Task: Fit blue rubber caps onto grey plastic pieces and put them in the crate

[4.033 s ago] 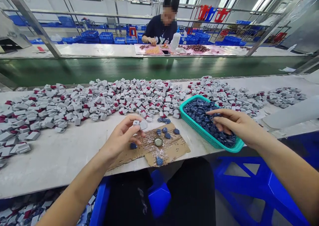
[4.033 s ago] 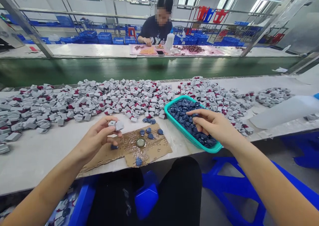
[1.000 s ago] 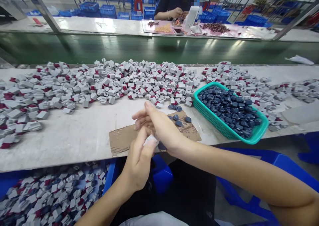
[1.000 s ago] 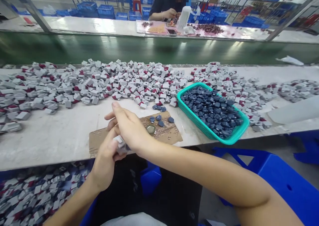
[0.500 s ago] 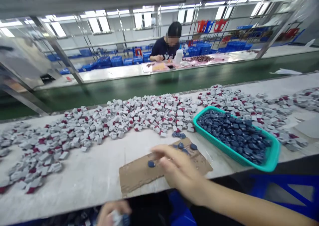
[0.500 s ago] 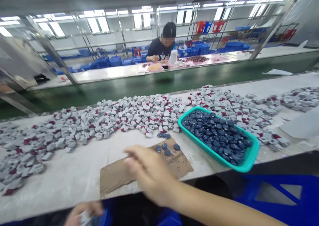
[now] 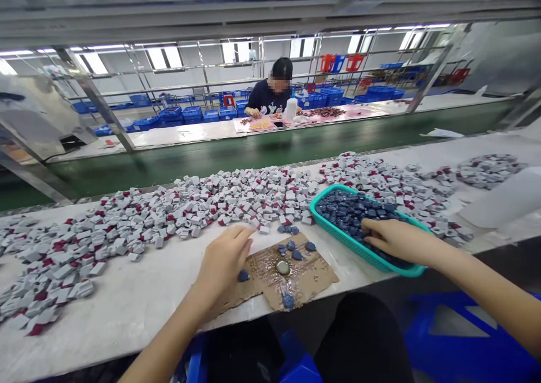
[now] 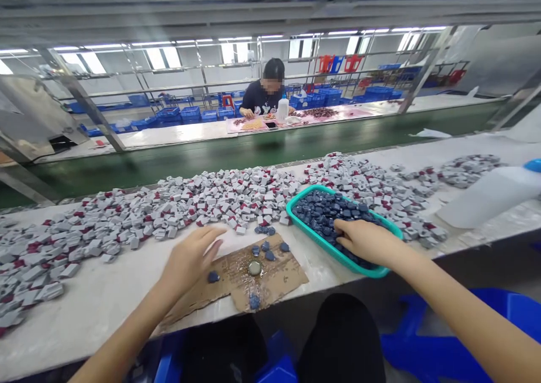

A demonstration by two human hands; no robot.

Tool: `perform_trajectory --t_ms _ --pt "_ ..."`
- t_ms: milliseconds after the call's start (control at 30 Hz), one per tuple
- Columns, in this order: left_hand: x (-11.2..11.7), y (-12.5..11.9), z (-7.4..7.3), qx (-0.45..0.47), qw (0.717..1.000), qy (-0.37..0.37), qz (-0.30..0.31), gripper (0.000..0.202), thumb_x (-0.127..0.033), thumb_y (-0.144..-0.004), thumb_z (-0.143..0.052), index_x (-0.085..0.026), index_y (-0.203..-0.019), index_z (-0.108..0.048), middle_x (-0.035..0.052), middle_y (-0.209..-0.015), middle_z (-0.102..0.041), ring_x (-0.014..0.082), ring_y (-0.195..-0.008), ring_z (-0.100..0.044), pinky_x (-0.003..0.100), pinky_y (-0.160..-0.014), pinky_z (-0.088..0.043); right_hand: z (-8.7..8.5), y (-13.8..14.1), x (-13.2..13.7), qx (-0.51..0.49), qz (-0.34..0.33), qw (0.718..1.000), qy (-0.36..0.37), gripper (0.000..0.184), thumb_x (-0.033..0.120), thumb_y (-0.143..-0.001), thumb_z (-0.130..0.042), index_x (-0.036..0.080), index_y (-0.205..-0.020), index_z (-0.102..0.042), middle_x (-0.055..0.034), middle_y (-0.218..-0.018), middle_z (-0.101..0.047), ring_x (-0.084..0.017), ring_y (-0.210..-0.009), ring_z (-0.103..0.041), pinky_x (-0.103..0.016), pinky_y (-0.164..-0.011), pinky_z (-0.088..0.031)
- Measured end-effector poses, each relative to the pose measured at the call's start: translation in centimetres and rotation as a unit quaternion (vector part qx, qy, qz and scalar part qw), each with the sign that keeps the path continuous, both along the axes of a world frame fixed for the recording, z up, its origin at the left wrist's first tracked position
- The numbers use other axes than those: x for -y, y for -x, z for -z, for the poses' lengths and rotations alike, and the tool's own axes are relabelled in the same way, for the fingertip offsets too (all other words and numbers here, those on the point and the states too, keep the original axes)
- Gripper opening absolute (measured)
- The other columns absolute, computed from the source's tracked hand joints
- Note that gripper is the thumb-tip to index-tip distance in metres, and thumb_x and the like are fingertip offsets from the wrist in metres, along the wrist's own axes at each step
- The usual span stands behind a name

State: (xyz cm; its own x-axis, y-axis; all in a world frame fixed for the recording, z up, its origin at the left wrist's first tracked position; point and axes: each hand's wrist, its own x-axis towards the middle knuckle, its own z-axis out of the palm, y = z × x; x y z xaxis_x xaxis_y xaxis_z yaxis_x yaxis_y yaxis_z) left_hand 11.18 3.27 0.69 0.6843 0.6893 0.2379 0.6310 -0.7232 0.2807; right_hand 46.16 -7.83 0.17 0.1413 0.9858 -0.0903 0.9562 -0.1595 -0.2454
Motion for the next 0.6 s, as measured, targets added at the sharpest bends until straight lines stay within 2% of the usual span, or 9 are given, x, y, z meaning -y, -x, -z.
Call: perform_trajectory --t_ms 100,200,333,433,500,600 --pt "-2.9 -5.0 -0.1 -0.044 0.998 0.022 0.048 0.024 -0.017 -0.08 -0.052 -0.022 -0.102 -0.059 0.0082 -0.099 -0.063 0.0251 -0.094 -0.056 0.032 -0.072 -0.046 -0.7 -0.1 -0.1 -0.019 -0.001 0.999 0.047 0.018 0.028 -0.081 -0.045 0.018 -0.092 -0.056 -0.005 -0.068 -0.064 -0.02 -0.059 -0.058 -0.027 -0.052 -0.038" --pt "-4.0 -6.7 0.8 -0.047 0.997 0.041 0.044 0.021 -0.015 -0.078 -0.053 -0.018 -0.098 -0.058 0.0105 -0.097 -0.06 0.026 -0.094 -0.054 0.033 -0.071 -0.045 -1.1 -0.4 -0.4 -0.03 0.007 0.997 0.066 0.02 0.031 -0.08 -0.046 0.017 -0.092 -0.056 -0.0042 -0.066 -0.062 -0.019 -0.06 -0.058 -0.026 -0.052 -0.038" --pt "-3.7 -6.3 1.6 0.007 0.996 0.093 0.014 0.012 -0.012 -0.076 -0.05 -0.015 -0.086 -0.056 0.0091 -0.09 -0.059 0.0241 -0.088 -0.055 0.038 -0.077 -0.044 -1.2 -0.6 -1.3 -0.052 0.009 0.996 0.07 0.008 0.025 -0.07 -0.054 0.018 -0.07 -0.051 -0.0018 -0.058 -0.056 -0.017 -0.057 -0.054 -0.024 -0.053 -0.036" --pt "-3.5 -5.3 1.2 0.089 0.983 0.157 -0.025 0.009 -0.017 -0.076 -0.048 -0.017 -0.083 -0.054 0.0074 -0.084 -0.058 0.0239 -0.083 -0.057 0.039 -0.077 -0.046 -1.3 -0.9 -1.4 -0.112 0.006 0.99 0.081 0.007 0.024 -0.068 -0.054 0.018 -0.071 -0.05 0.0007 -0.058 -0.052 -0.014 -0.054 -0.05 -0.022 -0.05 -0.039" --pt "-3.2 -4.4 0.8 0.157 0.961 0.221 -0.055 0.015 -0.025 -0.079 -0.044 -0.018 -0.09 -0.052 0.0064 -0.082 -0.058 0.0223 -0.079 -0.06 0.036 -0.07 -0.05 -1.3 -1.2 -0.9 -0.158 0.016 0.984 0.084 0.014 0.027 -0.072 -0.05 0.017 -0.081 -0.053 0.0012 -0.06 -0.049 -0.013 -0.052 -0.049 -0.022 -0.048 -0.041" --pt "-2.4 -2.7 0.2 0.249 0.904 0.335 -0.09 0.025 -0.034 -0.082 -0.04 -0.016 -0.097 -0.05 0.0056 -0.082 -0.059 0.0194 -0.077 -0.063 0.031 -0.061 -0.054 -1.3 -1.6 0.1 -0.212 0.038 0.973 0.083 0.026 0.033 -0.076 -0.047 0.015 -0.094 -0.056 0.0008 -0.062 -0.045 -0.012 -0.055 -0.047 -0.022 -0.049 -0.045"
